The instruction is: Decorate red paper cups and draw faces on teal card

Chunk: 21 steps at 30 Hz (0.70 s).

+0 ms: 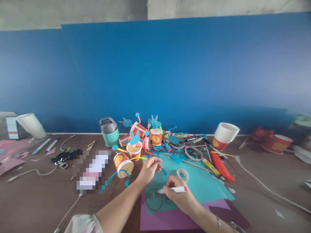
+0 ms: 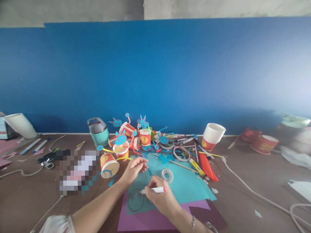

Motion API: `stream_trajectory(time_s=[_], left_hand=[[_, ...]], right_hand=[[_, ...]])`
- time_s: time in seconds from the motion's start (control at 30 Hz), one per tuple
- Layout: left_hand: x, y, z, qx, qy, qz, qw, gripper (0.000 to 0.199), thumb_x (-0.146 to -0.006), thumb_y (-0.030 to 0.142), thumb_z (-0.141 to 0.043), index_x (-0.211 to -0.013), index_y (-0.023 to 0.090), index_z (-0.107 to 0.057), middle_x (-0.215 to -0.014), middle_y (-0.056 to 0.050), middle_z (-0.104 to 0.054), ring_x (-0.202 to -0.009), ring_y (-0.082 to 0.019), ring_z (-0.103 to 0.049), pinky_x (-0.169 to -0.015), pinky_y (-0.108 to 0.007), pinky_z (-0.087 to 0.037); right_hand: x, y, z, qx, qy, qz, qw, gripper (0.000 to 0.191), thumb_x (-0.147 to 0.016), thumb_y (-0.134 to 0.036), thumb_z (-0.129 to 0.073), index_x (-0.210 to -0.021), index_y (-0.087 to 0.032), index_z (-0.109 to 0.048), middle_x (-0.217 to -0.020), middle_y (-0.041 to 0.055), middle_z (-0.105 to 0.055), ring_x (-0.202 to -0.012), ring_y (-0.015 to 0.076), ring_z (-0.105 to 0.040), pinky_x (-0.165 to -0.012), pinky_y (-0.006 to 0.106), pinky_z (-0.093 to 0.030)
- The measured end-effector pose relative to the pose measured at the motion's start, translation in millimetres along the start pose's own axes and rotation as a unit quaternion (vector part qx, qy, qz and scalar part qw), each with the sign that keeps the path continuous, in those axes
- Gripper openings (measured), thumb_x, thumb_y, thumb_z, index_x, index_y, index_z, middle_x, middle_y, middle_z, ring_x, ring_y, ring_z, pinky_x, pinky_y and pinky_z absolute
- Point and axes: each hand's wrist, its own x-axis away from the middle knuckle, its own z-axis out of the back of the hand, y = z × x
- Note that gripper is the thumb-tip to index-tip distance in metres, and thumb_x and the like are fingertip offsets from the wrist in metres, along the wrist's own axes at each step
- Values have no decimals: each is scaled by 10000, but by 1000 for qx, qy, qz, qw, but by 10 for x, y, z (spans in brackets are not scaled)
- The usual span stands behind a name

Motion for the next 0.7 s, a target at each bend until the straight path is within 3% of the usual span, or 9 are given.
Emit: stream_trajectory(time_s=[0.7], left_hand=[[8,12,0,-1,4,3,1000,157,-724,205,-545,-845,140,-621,-665,-21,-639,-588,-126,-567,-592,-256,-429]], right_hand=[[-35,109,-28,7,25,-15,1000,159,-701,-157,-499,-594,-212,-395,-504,-59,-468,-470,88,-411,-420,189,-306]])
